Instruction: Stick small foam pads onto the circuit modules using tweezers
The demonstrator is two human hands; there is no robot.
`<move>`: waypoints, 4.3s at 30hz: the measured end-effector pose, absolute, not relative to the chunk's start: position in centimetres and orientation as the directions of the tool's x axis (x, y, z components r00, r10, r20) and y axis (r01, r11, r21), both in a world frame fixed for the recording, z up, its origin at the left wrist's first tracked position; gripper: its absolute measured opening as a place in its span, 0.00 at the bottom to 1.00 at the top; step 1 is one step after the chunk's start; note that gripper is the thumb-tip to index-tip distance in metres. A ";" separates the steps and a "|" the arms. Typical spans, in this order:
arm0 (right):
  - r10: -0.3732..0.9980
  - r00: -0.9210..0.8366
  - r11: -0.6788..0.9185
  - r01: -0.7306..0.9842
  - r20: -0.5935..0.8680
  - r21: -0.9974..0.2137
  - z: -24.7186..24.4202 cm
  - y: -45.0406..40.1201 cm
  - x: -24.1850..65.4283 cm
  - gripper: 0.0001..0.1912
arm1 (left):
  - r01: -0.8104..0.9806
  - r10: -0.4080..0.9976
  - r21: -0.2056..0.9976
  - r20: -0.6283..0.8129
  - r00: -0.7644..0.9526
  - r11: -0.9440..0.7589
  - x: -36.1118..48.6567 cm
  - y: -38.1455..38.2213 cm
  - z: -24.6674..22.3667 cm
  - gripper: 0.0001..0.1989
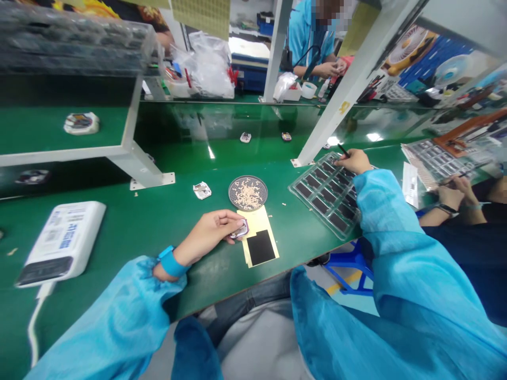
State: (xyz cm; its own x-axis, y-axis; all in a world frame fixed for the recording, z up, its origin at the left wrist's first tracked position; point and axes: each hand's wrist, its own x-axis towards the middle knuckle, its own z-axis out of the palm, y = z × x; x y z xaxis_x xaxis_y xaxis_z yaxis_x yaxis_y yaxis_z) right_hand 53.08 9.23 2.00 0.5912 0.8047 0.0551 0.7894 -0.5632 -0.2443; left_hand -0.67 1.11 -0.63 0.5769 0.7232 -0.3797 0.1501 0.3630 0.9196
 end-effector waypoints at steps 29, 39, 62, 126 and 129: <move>0.969 -0.245 0.111 0.303 0.035 -0.946 1.3 1.0 22.2 0.15 | -0.114 0.922 0.962 -0.200 0.333 0.250 -0.5 1.3 -0.9 0.20; 0.959 -0.282 0.054 0.121 0.018 -0.991 -0.4 -0.5 20.8 0.15 | 0.011 0.958 0.995 -0.095 0.270 0.096 -0.3 0.5 -0.3 0.20; 0.995 -0.095 0.007 0.046 0.003 -0.999 -0.8 -0.2 20.0 0.16 | 0.108 0.955 0.994 -0.027 0.294 -0.006 0.3 -0.1 -1.2 0.28; 0.887 -0.122 0.458 0.348 0.445 -0.818 0.1 1.4 20.8 0.05 | 0.191 0.959 0.951 0.209 0.190 -0.245 1.7 0.5 -1.5 0.15; 0.836 -0.200 0.546 0.393 0.511 -0.740 0.4 1.3 20.9 0.04 | 0.192 0.957 0.948 0.216 0.195 -0.253 1.7 0.3 -1.7 0.15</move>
State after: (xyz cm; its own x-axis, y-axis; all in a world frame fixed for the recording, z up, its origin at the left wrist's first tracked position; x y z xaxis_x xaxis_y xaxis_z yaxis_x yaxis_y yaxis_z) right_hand 20.88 1.32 0.35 -0.2000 0.8362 0.5106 0.3925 0.5459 -0.7402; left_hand 1.68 0.30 -1.72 0.1952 0.9568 0.2156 0.1924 -0.2529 0.9482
